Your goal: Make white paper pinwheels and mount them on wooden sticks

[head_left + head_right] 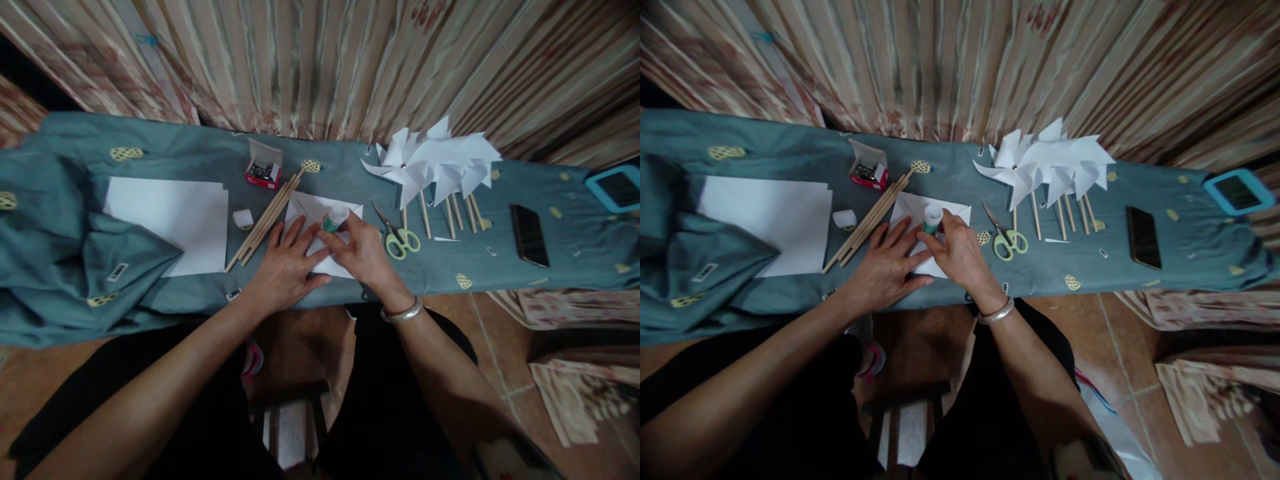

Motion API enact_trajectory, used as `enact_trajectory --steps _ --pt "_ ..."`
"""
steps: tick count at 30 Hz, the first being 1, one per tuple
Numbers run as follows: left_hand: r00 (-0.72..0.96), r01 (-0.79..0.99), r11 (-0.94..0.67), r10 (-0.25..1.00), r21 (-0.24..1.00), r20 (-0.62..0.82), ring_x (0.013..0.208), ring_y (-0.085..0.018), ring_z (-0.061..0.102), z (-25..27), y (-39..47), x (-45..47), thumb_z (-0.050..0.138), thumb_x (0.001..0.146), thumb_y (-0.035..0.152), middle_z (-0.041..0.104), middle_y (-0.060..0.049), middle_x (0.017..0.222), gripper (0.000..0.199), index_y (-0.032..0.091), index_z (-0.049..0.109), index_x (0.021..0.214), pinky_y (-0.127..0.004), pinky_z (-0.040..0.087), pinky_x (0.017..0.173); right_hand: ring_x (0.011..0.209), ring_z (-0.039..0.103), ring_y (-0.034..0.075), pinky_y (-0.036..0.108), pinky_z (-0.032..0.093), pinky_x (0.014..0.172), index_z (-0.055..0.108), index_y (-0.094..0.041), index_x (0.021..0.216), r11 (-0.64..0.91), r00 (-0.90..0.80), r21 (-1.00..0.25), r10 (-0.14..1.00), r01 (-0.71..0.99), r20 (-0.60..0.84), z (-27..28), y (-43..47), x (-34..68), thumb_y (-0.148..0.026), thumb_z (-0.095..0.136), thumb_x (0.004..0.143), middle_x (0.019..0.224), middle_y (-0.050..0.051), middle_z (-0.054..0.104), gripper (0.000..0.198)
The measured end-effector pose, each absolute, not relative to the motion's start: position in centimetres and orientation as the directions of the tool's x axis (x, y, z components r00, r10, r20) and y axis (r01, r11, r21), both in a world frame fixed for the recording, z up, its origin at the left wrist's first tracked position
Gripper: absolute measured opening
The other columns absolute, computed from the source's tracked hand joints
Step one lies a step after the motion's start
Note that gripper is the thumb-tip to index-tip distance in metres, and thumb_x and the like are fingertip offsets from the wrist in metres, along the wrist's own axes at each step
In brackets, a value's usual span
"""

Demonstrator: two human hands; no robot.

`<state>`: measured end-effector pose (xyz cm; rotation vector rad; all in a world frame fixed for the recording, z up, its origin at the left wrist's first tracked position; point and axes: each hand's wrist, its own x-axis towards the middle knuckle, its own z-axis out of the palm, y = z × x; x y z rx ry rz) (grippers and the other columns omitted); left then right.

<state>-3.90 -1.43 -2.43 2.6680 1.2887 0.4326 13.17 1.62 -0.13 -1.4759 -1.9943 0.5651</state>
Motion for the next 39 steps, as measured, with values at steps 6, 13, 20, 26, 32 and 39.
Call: enact_trajectory --steps 6,13,20,26,32,39 --pt "0.585 0.738 -0.621 0.784 0.264 0.209 0.140 -0.039 0.030 -2.7 -1.4 -4.0 0.056 0.087 0.050 0.046 -0.014 0.145 0.051 0.027 0.055 0.132 -0.064 0.023 0.110 0.080 0.060 0.022 0.034 0.045 0.072 0.060 -0.017 0.098 0.294 -0.205 -0.614 0.955 0.733 0.212 -0.1 1.6 12.8 -0.040 0.059 0.087 0.084 0.007 0.065 0.026" --pt "0.581 0.733 -0.622 0.783 0.275 0.221 0.140 -0.039 0.029 -2.9 -1.4 -4.0 0.056 0.087 0.051 0.044 -0.014 0.147 0.051 0.028 0.055 0.131 -0.063 0.022 0.110 0.084 0.061 0.024 0.036 0.047 0.076 0.059 -0.015 0.100 0.324 -0.220 -0.597 0.945 0.734 0.242 -0.4 1.8 12.8 -0.041 0.057 0.088 0.086 0.009 0.065 0.028" --pt "0.582 0.738 -0.618 0.786 0.272 0.207 0.141 -0.038 0.029 -2.7 -1.4 -4.0 0.057 0.086 0.052 0.043 -0.014 0.147 0.051 0.028 0.055 0.131 -0.063 0.023 0.110 0.081 0.060 0.023 0.037 0.047 0.075 0.058 -0.019 0.100 0.350 -0.212 -0.572 0.932 0.742 0.295 -1.0 2.1 13.0 -0.043 0.056 0.089 0.083 0.006 0.065 0.027" --pt "0.579 0.738 -0.615 0.788 0.278 0.207 0.141 -0.038 0.028 -2.7 -1.4 -4.0 0.057 0.086 0.051 0.043 -0.013 0.148 0.049 0.029 0.055 0.131 -0.063 0.023 0.110 0.080 0.062 0.024 0.038 0.048 0.073 0.059 -0.017 0.099 0.345 -0.207 -0.535 0.931 0.771 0.302 -1.0 2.3 13.4 -0.041 0.057 0.087 0.085 0.009 0.066 0.027" --pt "0.586 0.741 -0.620 0.785 0.256 0.202 0.141 -0.038 0.029 -2.6 -1.4 -4.1 0.056 0.086 0.050 0.043 -0.013 0.148 0.050 0.030 0.054 0.132 -0.062 0.024 0.110 0.079 0.062 0.023 0.037 0.048 0.074 0.060 -0.017 0.098 0.334 -0.190 -0.549 0.934 0.766 0.304 -0.7 2.2 13.7 -0.038 0.059 0.086 0.084 0.009 0.067 0.025" --pt "0.576 0.756 -0.603 0.798 0.255 0.178 0.142 -0.037 0.027 -2.6 -1.4 -4.1 0.054 0.087 0.054 0.040 -0.011 0.150 0.050 0.031 0.055 0.131 -0.060 0.023 0.110 0.078 0.064 0.017 0.036 0.052 0.078 0.064 -0.022 0.087 0.156 0.010 -0.927 0.986 0.342 0.169 0.1 2.1 16.2 -0.040 0.069 0.078 0.083 0.001 0.069 0.021"
